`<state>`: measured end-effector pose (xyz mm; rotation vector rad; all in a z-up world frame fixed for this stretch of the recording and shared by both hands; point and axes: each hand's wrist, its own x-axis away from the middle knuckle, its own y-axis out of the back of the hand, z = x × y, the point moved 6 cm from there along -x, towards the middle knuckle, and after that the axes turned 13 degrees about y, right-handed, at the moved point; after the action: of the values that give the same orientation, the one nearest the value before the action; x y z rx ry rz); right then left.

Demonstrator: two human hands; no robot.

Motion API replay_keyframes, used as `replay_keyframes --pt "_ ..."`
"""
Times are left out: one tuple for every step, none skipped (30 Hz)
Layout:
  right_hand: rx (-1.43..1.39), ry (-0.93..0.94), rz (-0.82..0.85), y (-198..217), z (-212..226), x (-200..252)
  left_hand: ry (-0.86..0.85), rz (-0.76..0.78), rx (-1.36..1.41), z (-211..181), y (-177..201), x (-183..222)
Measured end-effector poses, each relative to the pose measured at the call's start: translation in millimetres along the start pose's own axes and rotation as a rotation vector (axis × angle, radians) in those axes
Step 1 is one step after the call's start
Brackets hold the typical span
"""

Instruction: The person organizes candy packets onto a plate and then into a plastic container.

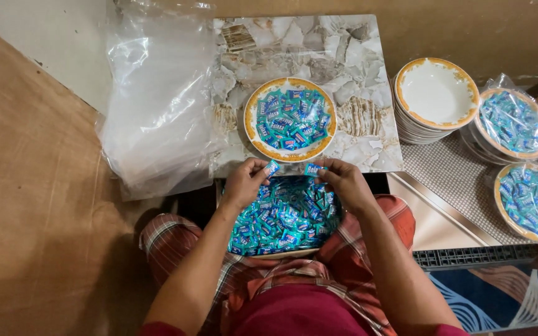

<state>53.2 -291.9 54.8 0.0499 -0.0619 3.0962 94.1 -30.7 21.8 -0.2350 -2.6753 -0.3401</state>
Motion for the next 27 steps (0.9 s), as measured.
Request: replay_keyframes --pt "0.000 -0.001 -0.002 -0.5 3.2 -3.0 0.000 0.002 -0.001 -5.4 -0.2 -2.6" --pt "0.078 0.054 -0.018 0.3 9.5 -7.1 -0.016 -0.044 -0.069 -11.4 1.8 -5.0" --pt "0.156 0.109 -0.034 0.7 16.0 -10.9 -0.031 -0.089 -0.137 -17.4 3.9 -7.2" --pt "0.156 0.111 -0.033 1.9 17.4 -14.3 -0.032 -0.091 -0.136 -24.3 3.2 -10.6" --pt "0.384 0.227 -0.063 5.9 26.9 -17.9 -0.033 -0.122 -0.258 -31.5 2.5 -14.0" --pt "0.612 0.342 -0.094 8.3 36.8 -19.7 -0.034 -0.151 -0.380 -38.6 1.2 -17.1" --pt "0.612 0.342 -0.094 -0.3 47.7 -20.7 -0.034 -0.151 -0.379 -42.5 0.1 -23.2" --pt "0.759 0.482 -0.140 -8.8 68.1 -19.9 -0.022 -0.158 -0.425 -46.5 -1.6 -30.3" --pt "0.905 0.623 -0.187 -18.8 87.9 -17.8 -0.010 -0.165 -0.471 -50.3 -3.2 -37.4" --pt "0.906 0.622 -0.188 -22.7 87.8 -19.4 -0.010 -0.163 -0.471 -54.1 -3.8 -41.9" --pt "0.909 0.649 -0.132 -30.3 87.7 -21.0 -0.074 -0.192 -0.515 -61.6 -4.2 -45.2" --pt "0.910 0.677 -0.074 -38.8 87.7 -23.0 -0.137 -0.224 -0.558 -69.1 -3.7 -48.0" --pt "0.910 0.677 -0.073 -40.3 89.5 -18.6 -0.137 -0.225 -0.558 -76.2 -0.7 -33.5" --pt "0.852 0.602 -0.030 -40.7 87.3 -16.9 -0.206 -0.274 -0.501 -88.7 3.9 -17.7" --pt "0.795 0.528 0.011 -41.2 84.9 -14.8 -0.275 -0.322 -0.444 -100.9 8.6 -1.4" --pt "0.795 0.527 0.010 -37.4 80.1 -10.3 -0.276 -0.322 -0.444 -95.3 10.4 3.9" --pt "0.838 0.428 0.077 -35.2 68.6 -7.2 -0.270 -0.300 -0.429 -89.0 11.7 8.8" --pt "0.878 0.329 0.145 -33.5 57.3 -4.3 -0.266 -0.280 -0.414 -83.3 14.0 13.5" --pt "0.878 0.332 0.144 -28.7 44.0 -0.4 -0.268 -0.281 -0.415 -64.7 14.8 14.3" --pt "0.913 0.257 0.218 -25.4 24.3 4.3 -0.369 -0.313 -0.450 -50.2 14.4 18.8" --pt "0.946 0.182 0.292 -21.7 4.5 9.7 -0.471 -0.345 -0.485 -35.1 13.6 24.0" --pt "0.948 0.182 0.290 -17.3 -13.5 10.3 -0.473 -0.343 -0.483 -21.6 14.4 28.1" --pt "0.997 0.126 0.353 -14.0 -36.0 11.7 -0.281 -0.227 -0.564 2.6 10.7 24.4" --pt "1.042 0.068 0.421 -12.2 -59.5 14.6 -0.082 -0.111 -0.640 30.1 8.9 25.1" --pt "1.041 0.066 0.424 -15.2 -77.3 14.7 -0.079 -0.110 -0.640 40.1 8.1 25.8" --pt "1.115 -0.019 0.476 -15.9 -100.3 16.0 -0.004 -0.061 -0.719 55.7 4.0 25.0" --pt "1.187 -0.106 0.527 -16.2 -122.6 17.8 0.071 -0.011 -0.797 71.3 0.6 25.0"
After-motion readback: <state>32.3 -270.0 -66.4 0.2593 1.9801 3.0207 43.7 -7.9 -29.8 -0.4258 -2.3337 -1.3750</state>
